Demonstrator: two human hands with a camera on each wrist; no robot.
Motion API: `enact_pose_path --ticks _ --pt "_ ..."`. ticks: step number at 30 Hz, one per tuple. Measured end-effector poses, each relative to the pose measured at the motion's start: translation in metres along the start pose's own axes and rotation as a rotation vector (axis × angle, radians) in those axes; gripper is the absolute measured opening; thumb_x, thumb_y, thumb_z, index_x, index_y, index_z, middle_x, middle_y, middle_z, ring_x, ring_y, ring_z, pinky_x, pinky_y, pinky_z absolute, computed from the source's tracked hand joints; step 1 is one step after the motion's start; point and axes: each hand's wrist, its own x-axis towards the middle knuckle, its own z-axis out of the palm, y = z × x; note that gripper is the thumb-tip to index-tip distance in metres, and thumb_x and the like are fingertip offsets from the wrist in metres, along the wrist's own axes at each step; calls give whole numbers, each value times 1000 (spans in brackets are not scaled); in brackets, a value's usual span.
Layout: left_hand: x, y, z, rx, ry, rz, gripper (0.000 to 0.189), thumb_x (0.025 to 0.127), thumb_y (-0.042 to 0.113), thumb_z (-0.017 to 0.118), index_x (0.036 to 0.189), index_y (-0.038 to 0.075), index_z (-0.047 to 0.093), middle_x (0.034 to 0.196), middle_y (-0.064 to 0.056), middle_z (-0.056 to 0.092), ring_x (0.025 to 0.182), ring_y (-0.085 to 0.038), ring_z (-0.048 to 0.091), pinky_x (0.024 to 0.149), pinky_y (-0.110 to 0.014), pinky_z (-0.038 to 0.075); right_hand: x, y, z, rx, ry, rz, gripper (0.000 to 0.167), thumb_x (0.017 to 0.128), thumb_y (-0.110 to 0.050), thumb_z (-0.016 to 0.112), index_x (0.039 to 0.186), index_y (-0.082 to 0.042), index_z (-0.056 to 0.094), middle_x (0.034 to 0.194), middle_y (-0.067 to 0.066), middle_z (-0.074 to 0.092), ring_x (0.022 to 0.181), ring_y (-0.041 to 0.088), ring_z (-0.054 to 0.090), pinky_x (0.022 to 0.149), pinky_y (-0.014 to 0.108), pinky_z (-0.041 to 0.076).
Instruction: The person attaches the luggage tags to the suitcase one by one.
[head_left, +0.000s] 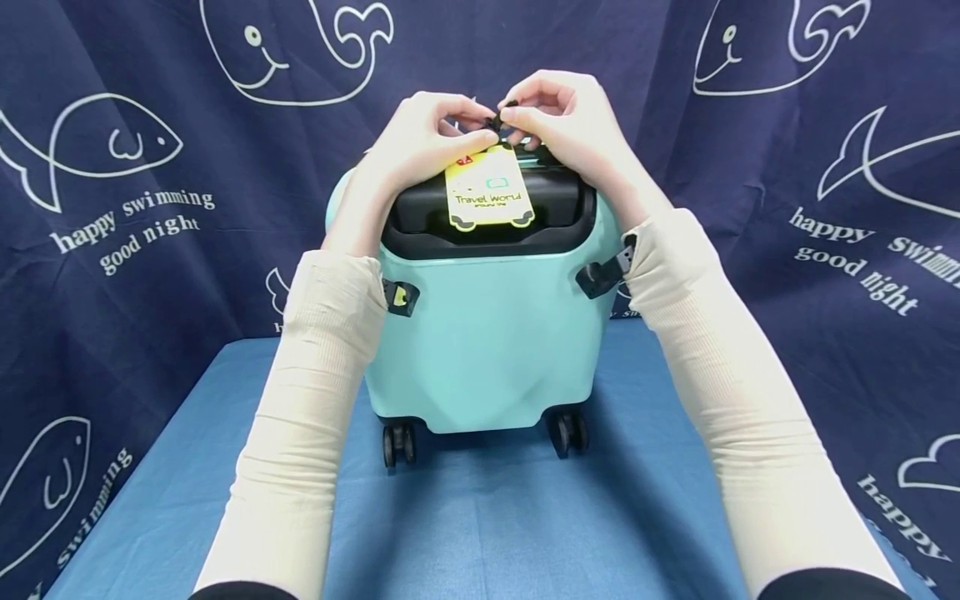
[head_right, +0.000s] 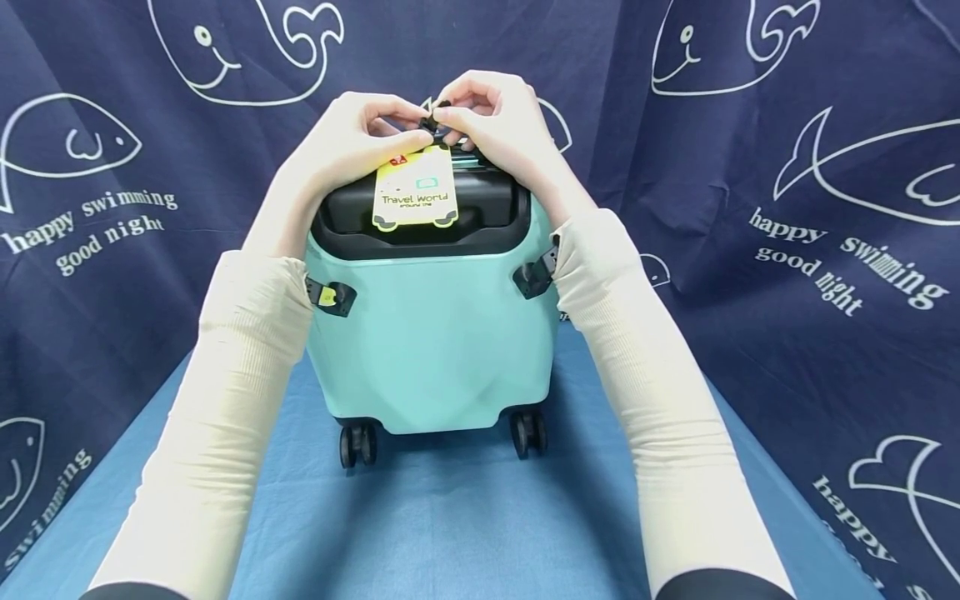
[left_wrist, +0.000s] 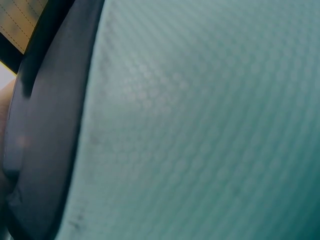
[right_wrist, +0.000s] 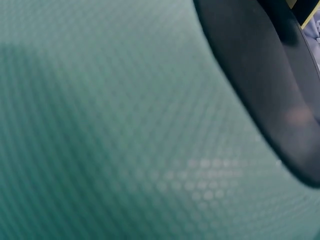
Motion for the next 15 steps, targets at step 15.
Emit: enact_pose_path --ticks 15 --pt "1 0 1 -2 -6 -11 40 87 39 62 123 23 62 112 2 65 95 -11 62 82 -18 41 0 1 -1 41 2 7 8 86 -14 68 90 -7 65 78 3 68 66 12 64 61 20 50"
